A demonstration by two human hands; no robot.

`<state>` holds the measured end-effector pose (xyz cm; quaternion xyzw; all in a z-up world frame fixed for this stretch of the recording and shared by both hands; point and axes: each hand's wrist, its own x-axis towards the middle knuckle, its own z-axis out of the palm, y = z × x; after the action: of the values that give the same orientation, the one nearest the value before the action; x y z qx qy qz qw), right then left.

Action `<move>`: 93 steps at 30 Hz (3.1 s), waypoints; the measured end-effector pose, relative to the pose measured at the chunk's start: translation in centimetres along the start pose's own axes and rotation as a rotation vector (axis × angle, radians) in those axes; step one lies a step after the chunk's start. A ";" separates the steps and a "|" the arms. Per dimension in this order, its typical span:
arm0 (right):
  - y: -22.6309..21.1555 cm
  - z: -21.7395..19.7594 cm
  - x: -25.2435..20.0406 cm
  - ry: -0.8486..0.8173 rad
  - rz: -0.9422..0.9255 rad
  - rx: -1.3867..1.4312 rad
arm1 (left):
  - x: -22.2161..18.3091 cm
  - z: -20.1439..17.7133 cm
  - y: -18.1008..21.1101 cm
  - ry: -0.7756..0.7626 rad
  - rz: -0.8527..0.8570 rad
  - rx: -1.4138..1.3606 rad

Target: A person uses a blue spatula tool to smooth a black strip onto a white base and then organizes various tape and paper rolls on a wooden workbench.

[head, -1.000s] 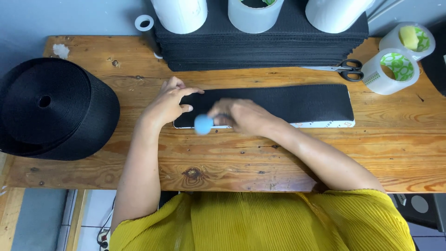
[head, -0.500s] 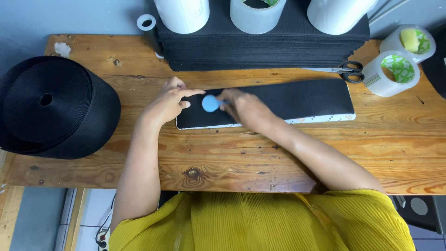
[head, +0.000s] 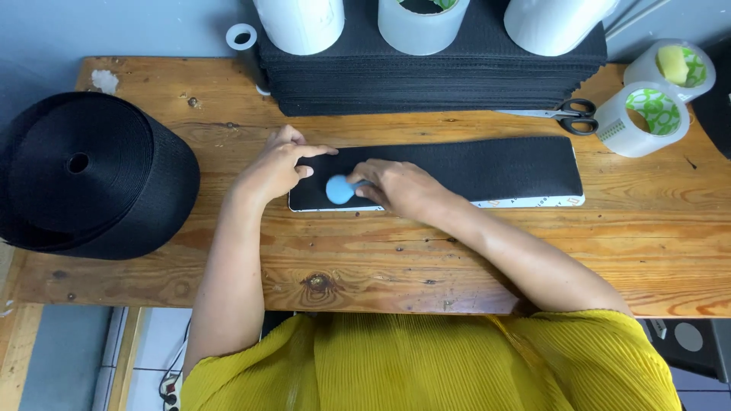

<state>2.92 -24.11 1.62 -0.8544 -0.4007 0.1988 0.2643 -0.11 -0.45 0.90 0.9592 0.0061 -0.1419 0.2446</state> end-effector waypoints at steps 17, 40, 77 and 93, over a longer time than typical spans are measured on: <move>1.9 -1.3 1.2 0.060 0.040 0.027 | 0.2 0.3 -0.4 0.000 0.003 -0.003; 1.8 -0.4 1.0 0.136 0.114 0.118 | 0.4 0.6 -1.1 0.020 -0.015 0.014; 0.8 2.6 -0.1 0.092 -0.277 0.100 | 1.4 1.0 -2.7 -0.011 0.043 -0.046; 3.2 -4.9 -5.2 0.079 0.104 -0.082 | 0.7 0.5 -2.0 -0.040 -0.042 -0.097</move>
<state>4.36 -31.41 4.13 -0.8915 -0.3527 0.1619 0.2338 0.22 0.99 -0.67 0.9428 0.0283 -0.1658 0.2878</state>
